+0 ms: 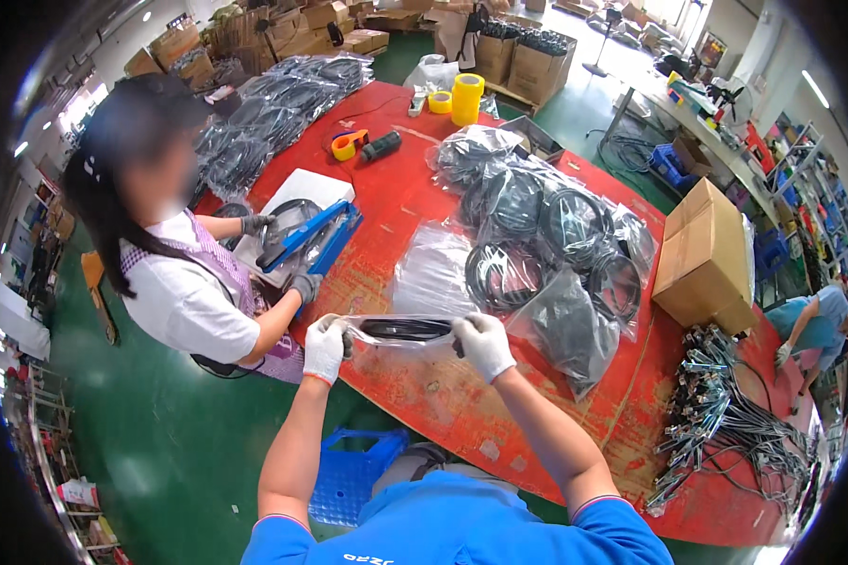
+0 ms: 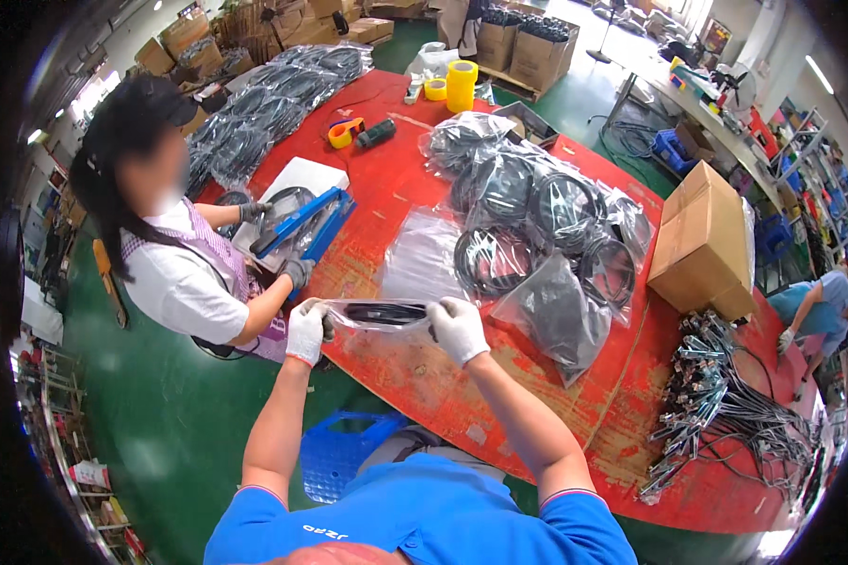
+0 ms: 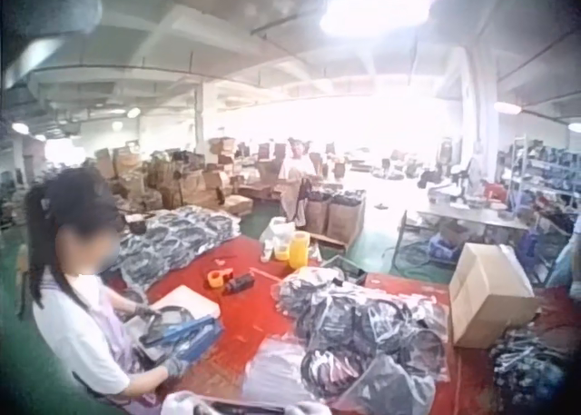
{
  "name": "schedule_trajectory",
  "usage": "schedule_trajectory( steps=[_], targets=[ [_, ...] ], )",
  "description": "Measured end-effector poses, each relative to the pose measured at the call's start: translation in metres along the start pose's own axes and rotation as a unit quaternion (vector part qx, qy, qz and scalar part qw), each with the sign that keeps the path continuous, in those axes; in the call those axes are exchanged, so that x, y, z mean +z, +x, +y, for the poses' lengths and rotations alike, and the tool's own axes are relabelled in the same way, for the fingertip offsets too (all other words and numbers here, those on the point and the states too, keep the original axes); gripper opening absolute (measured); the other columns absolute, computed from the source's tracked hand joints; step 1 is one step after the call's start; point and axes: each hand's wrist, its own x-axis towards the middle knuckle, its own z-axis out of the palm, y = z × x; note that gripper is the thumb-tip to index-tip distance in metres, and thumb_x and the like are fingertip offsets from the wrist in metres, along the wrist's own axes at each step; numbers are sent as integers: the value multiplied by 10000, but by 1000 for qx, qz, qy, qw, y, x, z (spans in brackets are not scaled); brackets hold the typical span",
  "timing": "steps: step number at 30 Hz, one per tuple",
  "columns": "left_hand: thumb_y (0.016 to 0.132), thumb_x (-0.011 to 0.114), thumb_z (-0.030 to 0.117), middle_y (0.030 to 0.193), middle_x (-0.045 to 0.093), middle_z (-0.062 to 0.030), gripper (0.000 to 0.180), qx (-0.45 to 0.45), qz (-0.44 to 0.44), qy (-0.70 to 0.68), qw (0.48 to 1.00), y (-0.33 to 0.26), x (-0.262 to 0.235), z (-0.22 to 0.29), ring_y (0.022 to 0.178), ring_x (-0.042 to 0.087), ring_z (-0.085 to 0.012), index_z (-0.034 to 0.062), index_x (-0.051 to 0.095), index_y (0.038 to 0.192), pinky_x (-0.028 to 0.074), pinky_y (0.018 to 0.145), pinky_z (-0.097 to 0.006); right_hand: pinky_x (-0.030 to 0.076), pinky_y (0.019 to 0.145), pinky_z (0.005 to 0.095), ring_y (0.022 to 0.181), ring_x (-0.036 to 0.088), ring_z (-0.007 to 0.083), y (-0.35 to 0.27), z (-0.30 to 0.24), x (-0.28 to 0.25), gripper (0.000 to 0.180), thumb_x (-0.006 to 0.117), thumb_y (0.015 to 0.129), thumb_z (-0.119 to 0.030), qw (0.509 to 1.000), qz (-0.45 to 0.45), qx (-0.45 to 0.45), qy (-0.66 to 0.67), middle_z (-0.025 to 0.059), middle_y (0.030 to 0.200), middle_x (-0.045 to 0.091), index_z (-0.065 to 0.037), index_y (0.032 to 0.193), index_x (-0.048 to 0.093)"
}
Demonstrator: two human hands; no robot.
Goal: The person repeatedly picks up a black cable with a metal clip, coils it into a circular shape, and places it into a clear plastic bag. The person then folds the top of the bag to seal the cable inside. This process is repeated multiple times with different cables from a pile on the red table.
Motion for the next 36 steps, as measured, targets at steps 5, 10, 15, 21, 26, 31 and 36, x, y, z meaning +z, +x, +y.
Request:
schedule_trajectory(
  steps=[5,10,15,21,26,31,36],
  targets=[
    [968,581,177,592,548,-24,226,-37,77,34,996,26,-37,-68,430,510,-146,98,571,756,417,383,-313,524,784,521,858,666,436,-29,41,41,309,634,924,-310,940,-55,-182,-284,234,866,679,-24,820,687],
    [930,563,185,594,564,-39,185,-172,124,48,976,-13,-60,-165,438,544,-178,114,568,759,457,388,-351,554,775,536,837,693,442,-93,117,49,383,568,947,-379,888,-234,-98,-383,229,876,712,-50,819,717],
    [1007,593,240,625,583,-40,231,-204,92,94,970,-67,-29,-204,466,558,-169,76,613,846,490,432,-341,527,871,517,985,681,452,-145,181,-3,485,556,989,-494,907,-215,133,-336,264,997,715,-40,983,724],
    [1000,623,354,872,736,-189,346,-45,-108,328,937,-70,34,-239,837,721,-334,20,715,992,542,760,-422,536,930,471,1051,695,418,-196,216,-88,530,532,973,-502,909,-80,239,-332,244,1086,734,-31,1083,749],
    [975,661,332,960,749,-230,339,51,-223,331,915,-77,126,-200,912,733,-369,1,730,989,554,812,-434,513,955,514,1057,668,463,-257,255,-140,562,523,993,-502,915,119,196,-331,294,1066,712,24,1030,718],
    [1056,608,304,636,553,6,320,-84,-262,219,936,-103,162,-207,519,504,-127,67,617,841,410,483,-318,521,876,506,974,674,448,-312,255,-182,529,549,996,-489,910,201,256,-258,273,1001,716,16,955,701],
    [1060,594,320,607,530,-11,339,-58,-320,307,894,-152,187,-227,487,482,-97,78,586,822,388,450,-292,523,632,397,587,638,233,-393,304,-238,445,595,1007,-437,873,399,270,-73,141,700,668,-23,853,651]
  ],
)
